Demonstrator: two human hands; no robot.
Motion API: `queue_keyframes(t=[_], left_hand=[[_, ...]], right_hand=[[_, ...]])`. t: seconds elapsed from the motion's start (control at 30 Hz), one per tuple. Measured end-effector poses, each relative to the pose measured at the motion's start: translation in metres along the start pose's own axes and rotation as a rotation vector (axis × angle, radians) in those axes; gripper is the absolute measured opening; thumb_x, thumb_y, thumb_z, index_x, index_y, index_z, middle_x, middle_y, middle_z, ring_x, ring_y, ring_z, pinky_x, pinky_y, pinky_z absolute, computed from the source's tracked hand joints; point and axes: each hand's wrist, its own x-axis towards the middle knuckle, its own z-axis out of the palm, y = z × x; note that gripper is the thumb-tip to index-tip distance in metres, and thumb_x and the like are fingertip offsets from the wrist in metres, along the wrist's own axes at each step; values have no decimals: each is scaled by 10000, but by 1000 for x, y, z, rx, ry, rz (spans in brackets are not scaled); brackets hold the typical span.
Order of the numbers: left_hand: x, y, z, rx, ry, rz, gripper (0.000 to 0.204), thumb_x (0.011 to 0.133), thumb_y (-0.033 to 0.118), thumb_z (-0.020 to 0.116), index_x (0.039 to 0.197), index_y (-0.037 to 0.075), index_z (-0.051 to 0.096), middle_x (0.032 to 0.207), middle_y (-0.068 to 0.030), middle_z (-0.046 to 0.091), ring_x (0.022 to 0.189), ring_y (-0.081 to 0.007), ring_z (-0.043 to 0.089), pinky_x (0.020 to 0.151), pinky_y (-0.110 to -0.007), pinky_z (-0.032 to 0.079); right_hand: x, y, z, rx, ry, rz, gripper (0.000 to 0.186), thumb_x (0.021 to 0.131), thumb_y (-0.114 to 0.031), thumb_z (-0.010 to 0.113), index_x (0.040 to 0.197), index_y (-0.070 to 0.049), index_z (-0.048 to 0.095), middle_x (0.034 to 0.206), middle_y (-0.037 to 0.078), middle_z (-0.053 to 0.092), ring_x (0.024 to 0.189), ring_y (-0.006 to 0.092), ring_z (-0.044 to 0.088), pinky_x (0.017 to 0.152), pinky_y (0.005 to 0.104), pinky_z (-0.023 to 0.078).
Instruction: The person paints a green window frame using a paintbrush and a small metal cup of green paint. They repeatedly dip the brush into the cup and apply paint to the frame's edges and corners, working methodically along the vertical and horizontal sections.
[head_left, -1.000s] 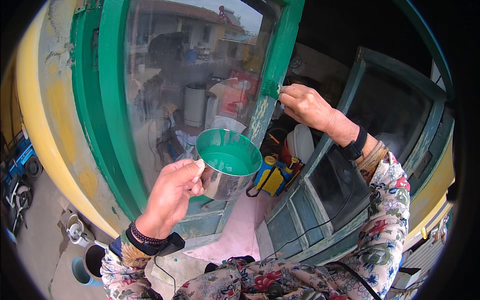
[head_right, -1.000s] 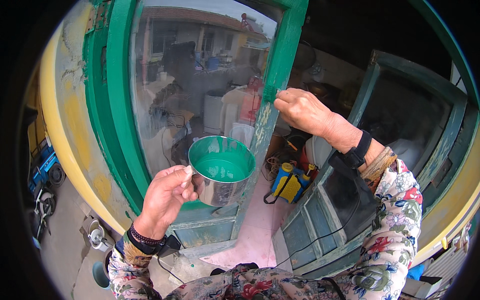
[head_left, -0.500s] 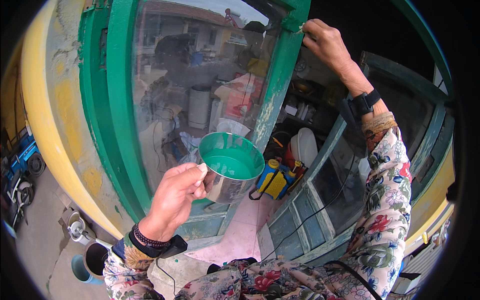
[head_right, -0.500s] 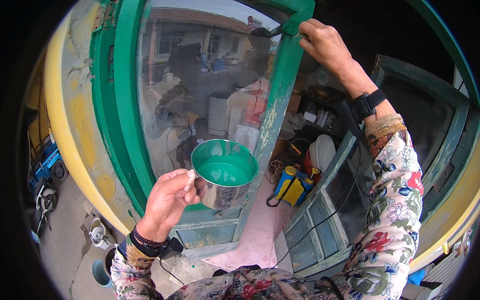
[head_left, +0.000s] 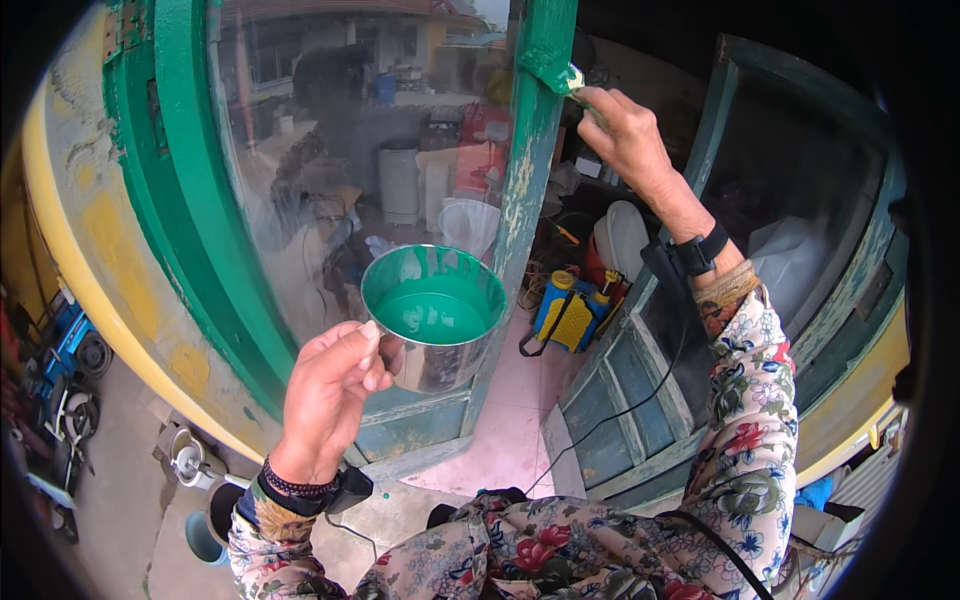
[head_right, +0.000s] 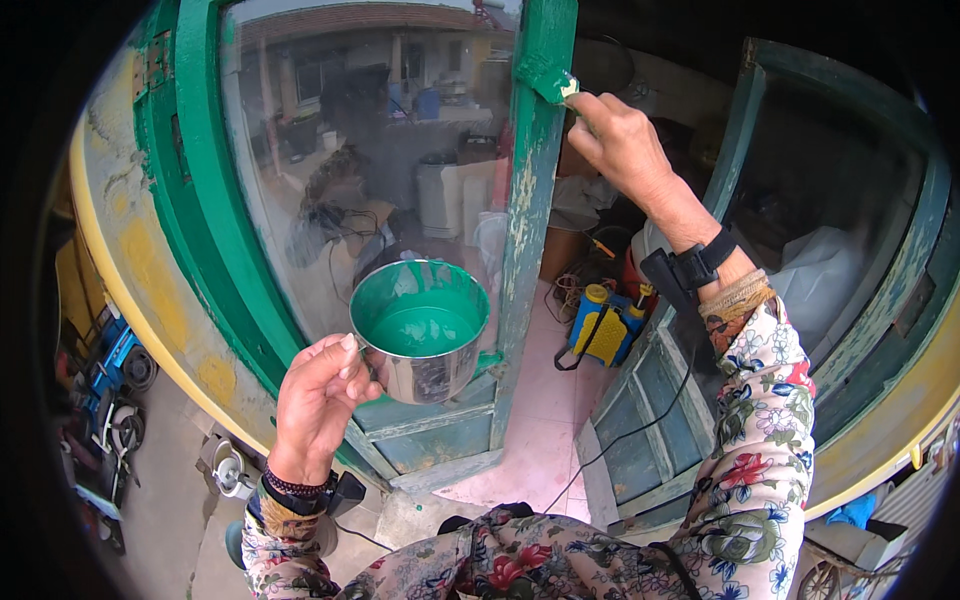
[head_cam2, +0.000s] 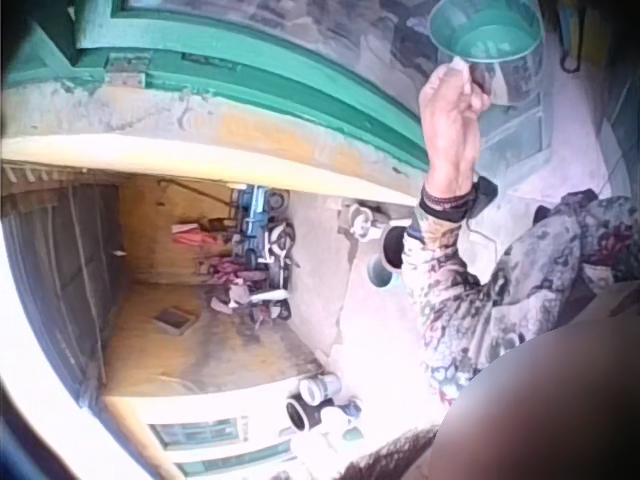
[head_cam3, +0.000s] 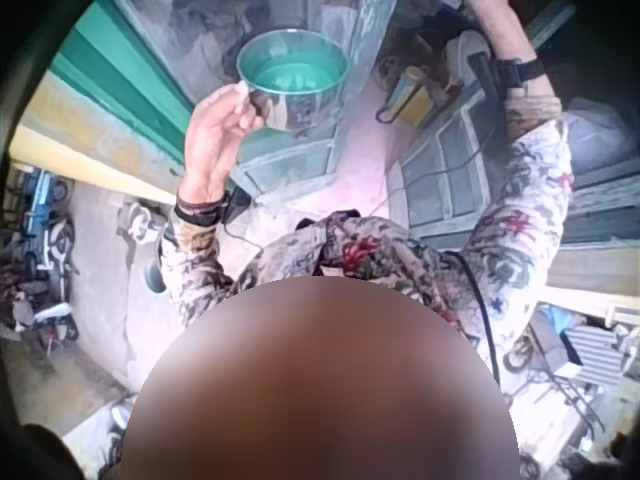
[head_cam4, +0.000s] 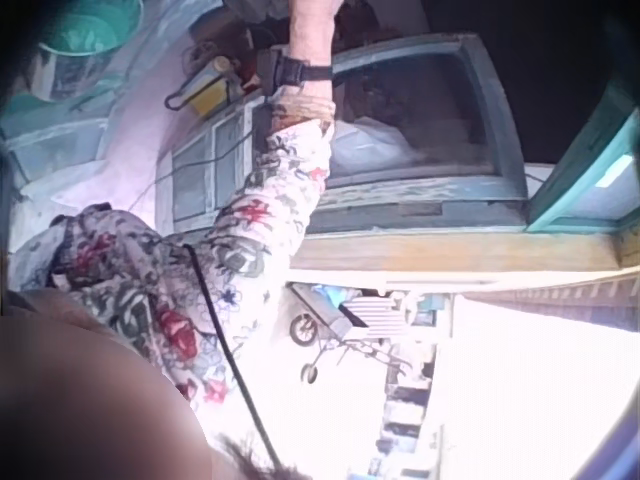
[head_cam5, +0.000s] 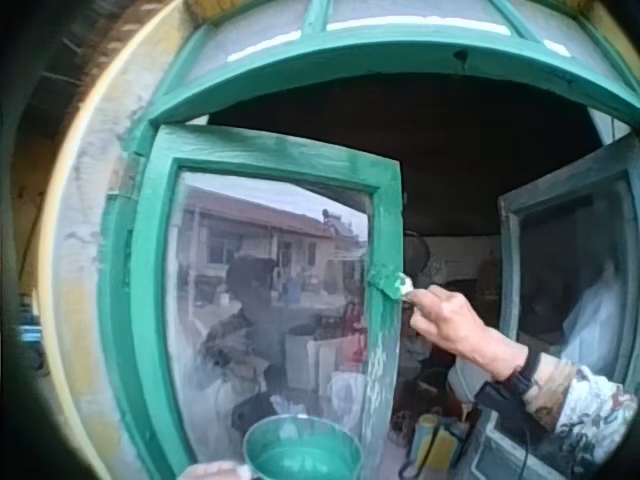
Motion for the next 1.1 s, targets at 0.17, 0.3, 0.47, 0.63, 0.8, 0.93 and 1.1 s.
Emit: queue_keyframes(t=[0.17, 0.3, 0.47, 0.63, 0.8, 0.93, 1.1], left_hand=[[-13, 0, 11, 26, 39, -15, 272, 931, 217, 582, 708, 73, 522, 601, -1, 488, 589, -126, 490, 650, -289, 457], [-19, -9, 10, 1, 23, -41, 253, 930, 197, 592, 732, 50, 536, 632, -9, 505, 612, -119, 477, 641, -266, 417], [-24, -13, 12, -22, 3, -45, 259, 925, 201, 599, 724, 50, 536, 626, -15, 504, 613, -126, 480, 655, -279, 427], [-23, -18, 28, -63, -28, -33, 242, 927, 198, 595, 748, 41, 555, 621, -19, 506, 611, -131, 479, 665, -295, 438], [-21, -22, 34, 16, 57, -56, 296, 922, 201, 591, 663, 89, 501, 548, 40, 370, 553, -117, 469, 657, -327, 495], [-19, -19, 33, 48, 74, -59, 309, 923, 200, 590, 650, 89, 498, 546, 38, 370, 548, -120, 467, 658, -327, 494], [-22, -23, 34, 12, -35, -20, 262, 931, 194, 566, 704, 71, 520, 594, -23, 492, 587, -128, 446, 659, -301, 439]], right_hand=[[-86, -67, 1, 92, -429, 26, 322, 770, -30, 608, 1085, -43, 545, 737, 140, 505, 596, 344, 591, 503, 409, 502], [-72, -59, -10, 84, -365, -45, 291, 777, -36, 607, 1060, -32, 536, 724, 134, 494, 577, 338, 579, 504, 410, 492], [-2, -10, -23, 94, 51, 68, 192, 837, -61, 578, 1026, -38, 556, 772, 175, 596, 678, 352, 625, 562, 395, 510], [-65, -32, -1, 209, -52, 229, 183, 841, -57, 555, 1022, -34, 539, 765, 193, 594, 682, 399, 611, 585, 439, 509], [-117, -48, 8, 226, -233, 216, 205, 819, -34, 561, 1020, -26, 525, 753, 193, 576, 702, 404, 609, 590, 456, 503], [-55, -16, -7, 227, 91, 195, 195, 819, -46, 572, 1010, -16, 548, 751, 184, 590, 664, 367, 608, 574, 399, 503], [-43, -23, 2, 311, 49, 278, 206, 819, -66, 574, 1018, -15, 567, 773, 206, 622, 716, 391, 630, 611, 445, 510]])
